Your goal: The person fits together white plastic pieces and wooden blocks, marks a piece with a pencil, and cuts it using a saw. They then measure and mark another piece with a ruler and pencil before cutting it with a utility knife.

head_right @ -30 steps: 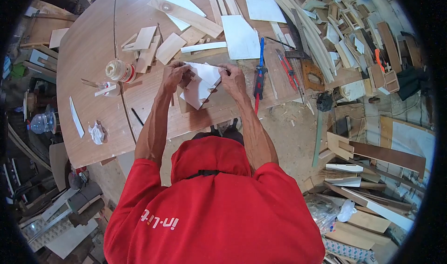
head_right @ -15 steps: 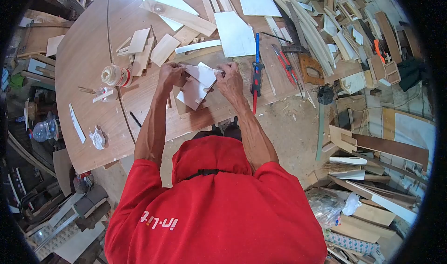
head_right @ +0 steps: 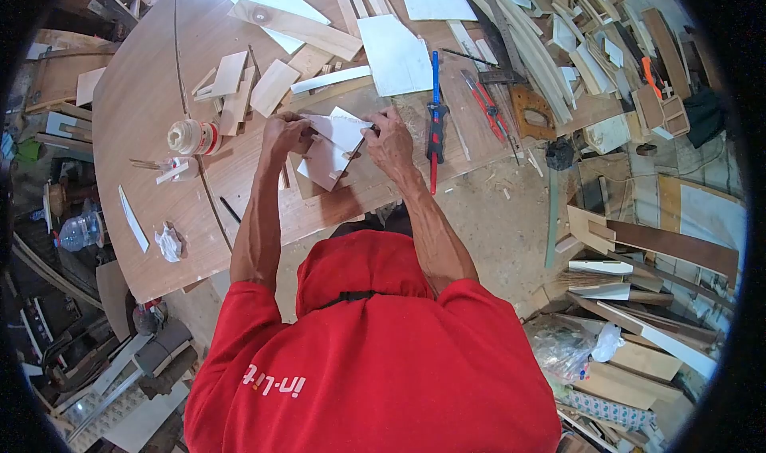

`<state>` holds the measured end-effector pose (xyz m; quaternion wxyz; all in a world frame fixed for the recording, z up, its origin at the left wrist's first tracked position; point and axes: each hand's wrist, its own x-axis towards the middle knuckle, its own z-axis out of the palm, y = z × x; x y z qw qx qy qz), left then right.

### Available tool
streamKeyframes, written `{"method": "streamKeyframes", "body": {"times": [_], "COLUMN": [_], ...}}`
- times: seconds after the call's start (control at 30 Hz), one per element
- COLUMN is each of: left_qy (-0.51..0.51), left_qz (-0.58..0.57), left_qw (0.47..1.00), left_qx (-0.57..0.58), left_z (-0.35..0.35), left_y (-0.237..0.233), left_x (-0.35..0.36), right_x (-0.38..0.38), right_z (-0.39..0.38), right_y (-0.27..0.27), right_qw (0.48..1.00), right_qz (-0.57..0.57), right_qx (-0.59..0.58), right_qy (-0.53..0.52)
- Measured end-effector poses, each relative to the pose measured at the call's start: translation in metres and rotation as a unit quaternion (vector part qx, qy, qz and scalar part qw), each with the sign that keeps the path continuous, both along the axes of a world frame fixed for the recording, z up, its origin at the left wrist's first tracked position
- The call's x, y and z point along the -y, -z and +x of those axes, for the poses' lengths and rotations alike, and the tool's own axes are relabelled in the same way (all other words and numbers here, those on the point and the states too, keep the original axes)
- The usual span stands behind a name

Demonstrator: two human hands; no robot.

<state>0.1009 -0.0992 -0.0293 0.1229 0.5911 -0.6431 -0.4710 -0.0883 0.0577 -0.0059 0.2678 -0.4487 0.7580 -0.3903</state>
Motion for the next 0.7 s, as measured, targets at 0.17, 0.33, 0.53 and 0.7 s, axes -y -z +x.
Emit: {"method": "streamKeyframes", "body": {"times": [0.17, 0.33, 0.53, 0.7], "left_qy": [-0.006, -0.007, 0.019, 0.003], "left_qz": [0.015, 0.028, 0.05, 0.071], "left_qw": [1.0, 1.0, 0.998, 0.997], "left_qx": [0.004, 0.009, 0.015, -0.032], "left_z": [0.002, 0.001, 0.0, -0.001], "left_y": [-0.007, -0.014, -0.027, -0.041], "left_x": [-0.002, -0.004, -0.005, -0.012], "right_x": [-0.001, -0.001, -0.001, -0.001], "right_z": [0.001, 0.0, 0.0, 0.0], "right_y": [0.0, 0.002, 0.005, -0.001], "right_qw": [1.0, 1.0, 1.0, 1.0], "right_qz": [0.001, -0.007, -0.003, 0.009], "right_qx": [0.003, 0.003, 0.005, 0.007], "right_qy": [-0.003, -0.008, -0.01, -0.012]}}
